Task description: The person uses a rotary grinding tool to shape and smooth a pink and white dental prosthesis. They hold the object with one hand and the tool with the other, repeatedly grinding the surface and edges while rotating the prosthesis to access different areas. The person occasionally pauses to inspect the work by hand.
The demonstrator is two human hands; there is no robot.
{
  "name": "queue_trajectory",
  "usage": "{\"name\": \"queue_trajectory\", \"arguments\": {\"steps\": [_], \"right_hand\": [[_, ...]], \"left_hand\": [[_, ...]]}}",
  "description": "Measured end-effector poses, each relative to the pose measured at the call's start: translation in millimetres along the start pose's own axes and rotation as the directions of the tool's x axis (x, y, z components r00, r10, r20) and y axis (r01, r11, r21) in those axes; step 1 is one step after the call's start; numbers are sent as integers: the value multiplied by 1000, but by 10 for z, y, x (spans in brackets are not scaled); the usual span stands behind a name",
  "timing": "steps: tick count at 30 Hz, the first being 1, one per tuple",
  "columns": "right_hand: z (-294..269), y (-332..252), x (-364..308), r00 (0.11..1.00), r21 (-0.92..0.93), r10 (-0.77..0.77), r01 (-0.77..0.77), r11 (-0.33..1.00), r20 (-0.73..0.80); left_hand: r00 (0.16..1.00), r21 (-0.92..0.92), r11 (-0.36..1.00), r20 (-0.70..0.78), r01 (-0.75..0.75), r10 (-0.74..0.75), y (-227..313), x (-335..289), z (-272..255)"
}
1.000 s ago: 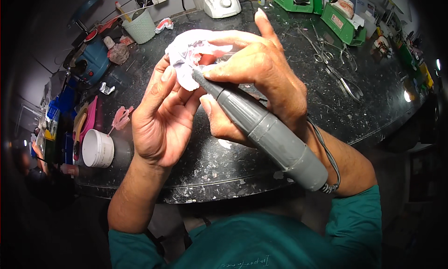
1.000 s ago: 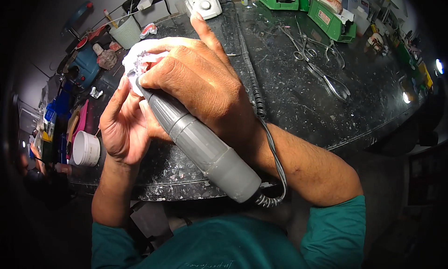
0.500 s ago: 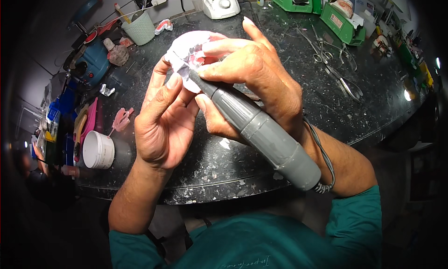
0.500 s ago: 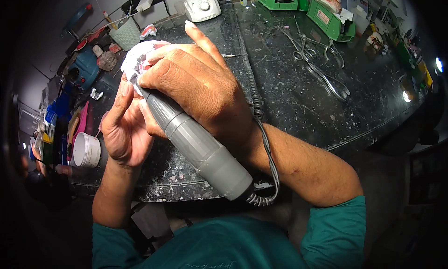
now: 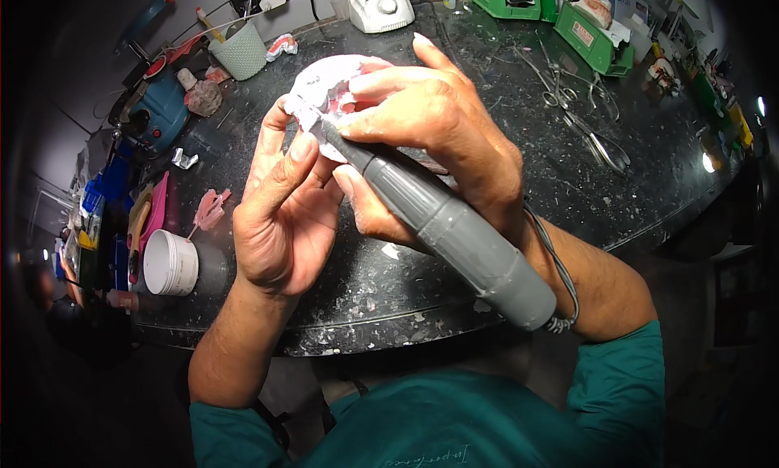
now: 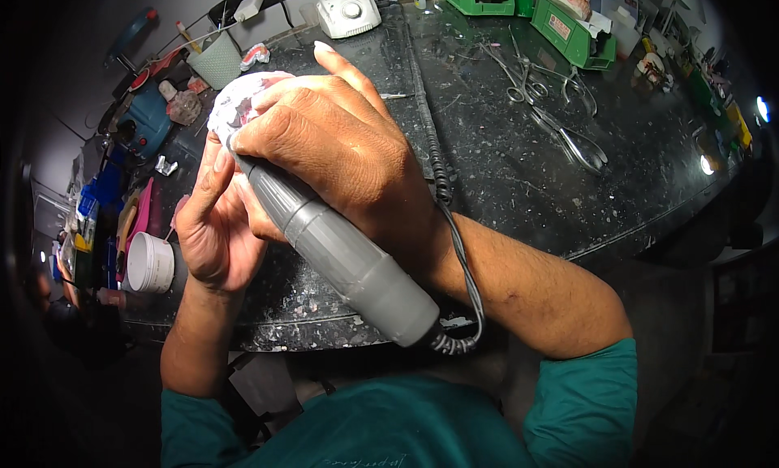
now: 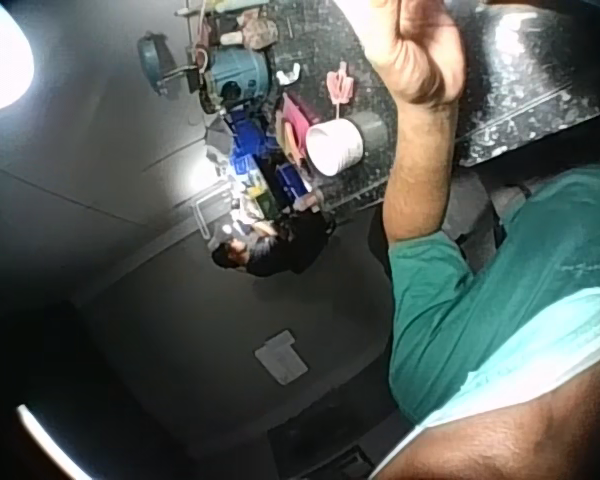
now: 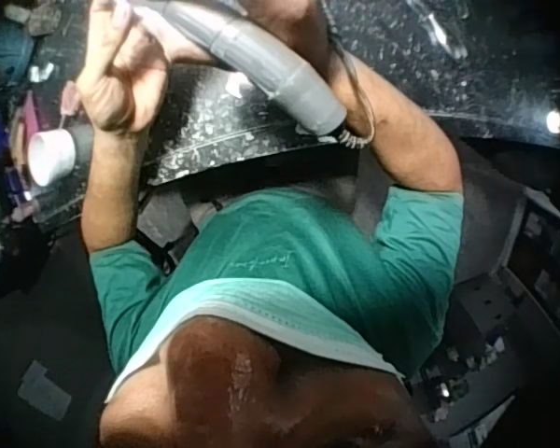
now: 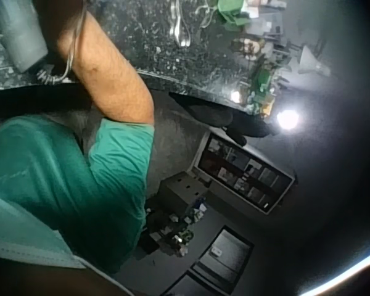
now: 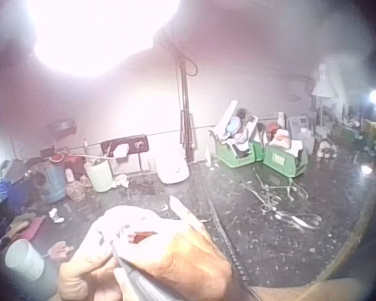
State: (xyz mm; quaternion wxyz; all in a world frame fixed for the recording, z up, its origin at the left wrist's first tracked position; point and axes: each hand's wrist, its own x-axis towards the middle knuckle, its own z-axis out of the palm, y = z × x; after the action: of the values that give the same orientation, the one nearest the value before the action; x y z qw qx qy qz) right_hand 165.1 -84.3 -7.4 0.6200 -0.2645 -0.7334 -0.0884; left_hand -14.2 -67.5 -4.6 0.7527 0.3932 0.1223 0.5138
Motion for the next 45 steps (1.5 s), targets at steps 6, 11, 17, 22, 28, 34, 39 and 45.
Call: {"name": "queue_trajectory", "arguments": {"steps": [6, 11, 17, 22, 28, 34, 39, 45], "right_hand": [[-51, 1, 16, 999, 3, -9, 9, 1000, 37], [-20, -7, 10, 1000, -2, -16, 16, 1000, 21], [-16, 9, 19, 999, -27, -43, 44, 999, 12], [0, 0, 20, 999, -25, -35, 35, 999, 7], [-22, 6, 13, 999, -20, -26, 26, 999, 26], [-7, 13, 7, 999, -7, -32, 32, 999, 15], [-10, 22, 16, 999, -11, -29, 30, 999, 21], [-24, 0, 17, 999, -3, -20, 20, 1000, 27]], "left_hand": [[1000, -1, 1000, 11, 19, -19, 2, 0, -32], [999, -8, 1000, 41, 11, -10, 5, -9, -33], [1000, -23, 1000, 26, 13, -12, -2, -4, -38], [999, -27, 1000, 32, 11, -11, 1, 0, -57], [998, -50, 999, 56, 9, -6, 2, 4, -73], [999, -26, 1000, 38, 4, -3, -7, -3, -52], [1000, 2, 1000, 17, 8, -8, 10, 2, -40], [999, -12, 1000, 32, 0, 1, 2, 1, -35]]}}
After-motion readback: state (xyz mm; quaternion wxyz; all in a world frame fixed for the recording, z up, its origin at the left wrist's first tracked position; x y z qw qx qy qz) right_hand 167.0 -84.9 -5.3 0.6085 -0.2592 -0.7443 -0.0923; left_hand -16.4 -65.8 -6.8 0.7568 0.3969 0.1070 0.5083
